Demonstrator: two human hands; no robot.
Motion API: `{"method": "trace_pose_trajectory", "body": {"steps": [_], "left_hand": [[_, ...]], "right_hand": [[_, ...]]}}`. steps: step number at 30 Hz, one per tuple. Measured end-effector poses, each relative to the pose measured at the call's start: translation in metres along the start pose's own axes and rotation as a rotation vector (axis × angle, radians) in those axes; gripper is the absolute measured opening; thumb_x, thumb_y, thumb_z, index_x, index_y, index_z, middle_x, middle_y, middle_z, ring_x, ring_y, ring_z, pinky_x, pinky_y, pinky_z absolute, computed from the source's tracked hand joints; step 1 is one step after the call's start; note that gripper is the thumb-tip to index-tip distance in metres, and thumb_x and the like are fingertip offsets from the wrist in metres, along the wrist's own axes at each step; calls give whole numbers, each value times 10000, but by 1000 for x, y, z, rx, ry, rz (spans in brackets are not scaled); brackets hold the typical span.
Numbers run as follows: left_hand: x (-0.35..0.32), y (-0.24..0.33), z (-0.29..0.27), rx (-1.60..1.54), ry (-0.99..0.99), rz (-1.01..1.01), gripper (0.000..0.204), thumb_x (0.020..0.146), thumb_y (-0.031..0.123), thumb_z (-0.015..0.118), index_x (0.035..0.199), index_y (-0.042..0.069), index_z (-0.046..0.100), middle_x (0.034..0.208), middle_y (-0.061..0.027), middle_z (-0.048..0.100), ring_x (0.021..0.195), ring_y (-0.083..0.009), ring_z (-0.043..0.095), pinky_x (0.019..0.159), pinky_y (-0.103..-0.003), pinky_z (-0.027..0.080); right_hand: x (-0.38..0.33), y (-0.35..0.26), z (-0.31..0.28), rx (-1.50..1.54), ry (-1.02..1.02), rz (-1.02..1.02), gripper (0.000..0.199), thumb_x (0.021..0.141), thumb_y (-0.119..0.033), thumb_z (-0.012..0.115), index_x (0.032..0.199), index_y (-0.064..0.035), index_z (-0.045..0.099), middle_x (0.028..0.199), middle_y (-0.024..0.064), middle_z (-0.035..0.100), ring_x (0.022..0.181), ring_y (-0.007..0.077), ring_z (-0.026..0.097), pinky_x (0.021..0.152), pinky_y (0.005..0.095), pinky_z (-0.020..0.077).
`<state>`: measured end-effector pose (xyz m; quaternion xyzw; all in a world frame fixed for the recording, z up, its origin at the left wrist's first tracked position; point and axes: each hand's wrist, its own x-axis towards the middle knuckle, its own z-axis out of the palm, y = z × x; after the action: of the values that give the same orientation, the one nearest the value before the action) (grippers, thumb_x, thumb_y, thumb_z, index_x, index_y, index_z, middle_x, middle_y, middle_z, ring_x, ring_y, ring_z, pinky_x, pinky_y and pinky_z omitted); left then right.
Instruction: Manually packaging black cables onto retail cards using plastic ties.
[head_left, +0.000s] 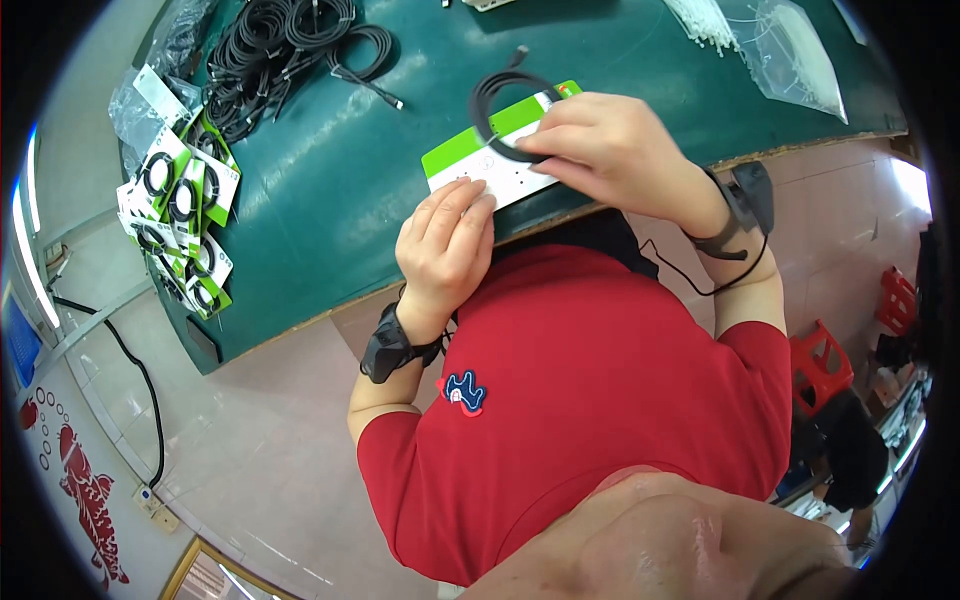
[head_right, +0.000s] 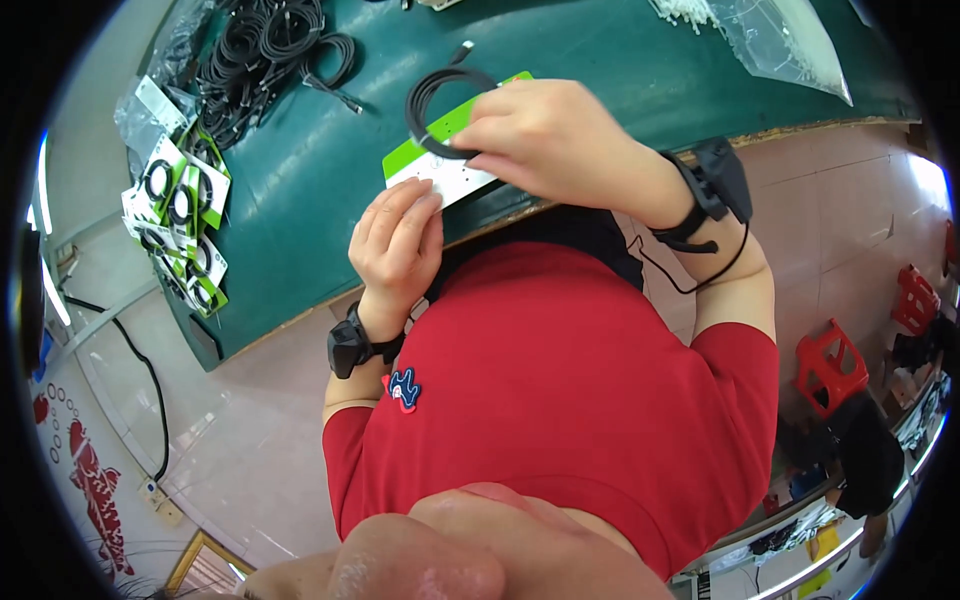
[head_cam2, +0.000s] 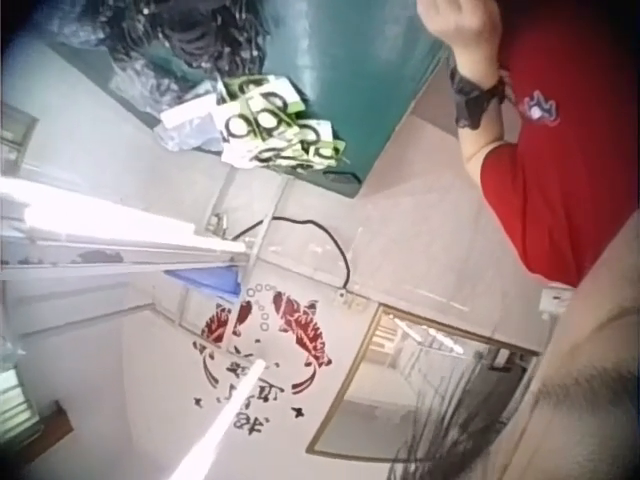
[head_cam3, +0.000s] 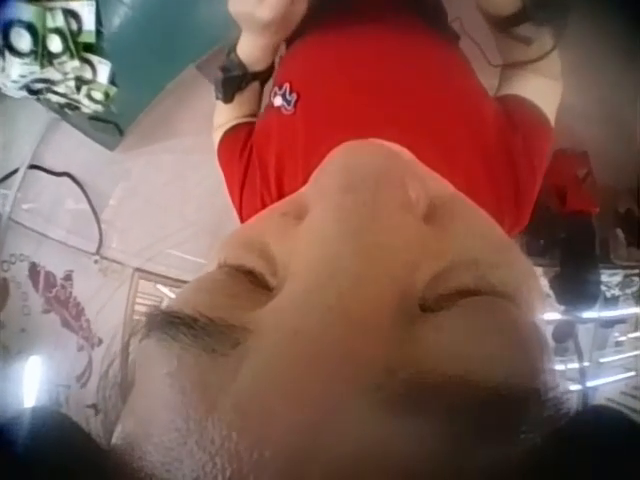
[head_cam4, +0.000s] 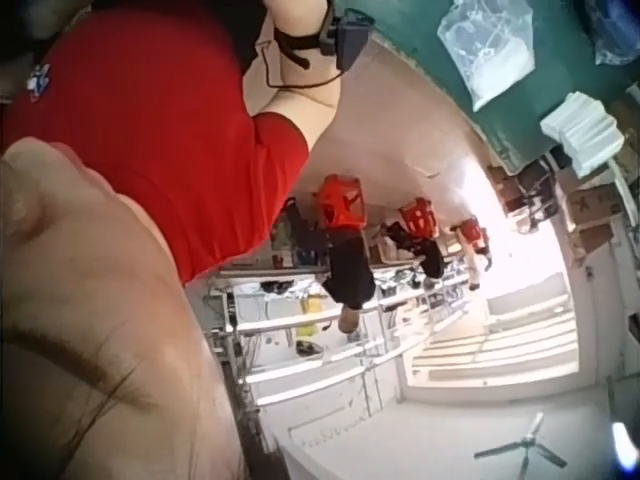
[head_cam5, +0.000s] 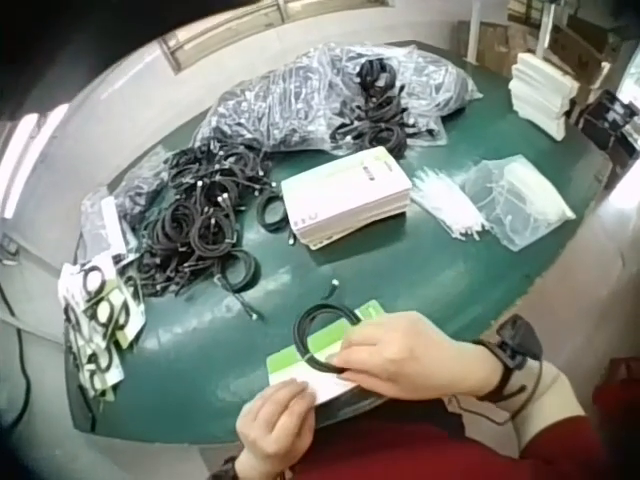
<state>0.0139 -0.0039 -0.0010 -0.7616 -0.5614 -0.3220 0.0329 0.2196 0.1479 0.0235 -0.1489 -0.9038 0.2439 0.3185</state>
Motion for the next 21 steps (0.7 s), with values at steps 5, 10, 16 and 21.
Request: {"method": "trace_pose_trajectory", "body": {"steps": [5, 10, 16, 21], "left_hand": [[-11, 4, 11, -27, 73, -14, 211, 746, 0, 746, 947, 52, 707, 1200, -136, 631, 1110, -282, 642, 930, -468, 531], [-24, -7, 20, -144, -7, 0, 223, 737, 29, 760, 950, 59, 702, 1215, -133, 616, 1137, -273, 632, 1002, -500, 505], [-25, -17, 19, -208, -42, 84, 219, 734, 54, 758, 945, 68, 700, 1179, -103, 643, 1098, -252, 660, 1015, -511, 497], [-16, -15, 19, -166, -54, 143, 239, 756, 55, 736, 994, 64, 718, 1142, -93, 670, 1062, -245, 680, 1003, -507, 507]], "right_hand": [[3, -9, 41, -6, -244, -37, 234, 783, -99, 762, 1006, -53, 707, 907, 78, 663, 841, 265, 658, 700, 380, 534], [-1, -11, 47, 38, -307, 16, 221, 792, -109, 764, 997, -62, 694, 946, 50, 671, 892, 263, 672, 733, 376, 548], [-12, 11, 35, 142, -218, -118, 206, 814, -115, 766, 997, -68, 684, 1006, 41, 688, 894, 253, 681, 732, 356, 556], [-14, 17, 34, 148, -240, -151, 199, 821, -118, 771, 992, -68, 680, 1033, 41, 700, 871, 243, 684, 723, 347, 561]]}}
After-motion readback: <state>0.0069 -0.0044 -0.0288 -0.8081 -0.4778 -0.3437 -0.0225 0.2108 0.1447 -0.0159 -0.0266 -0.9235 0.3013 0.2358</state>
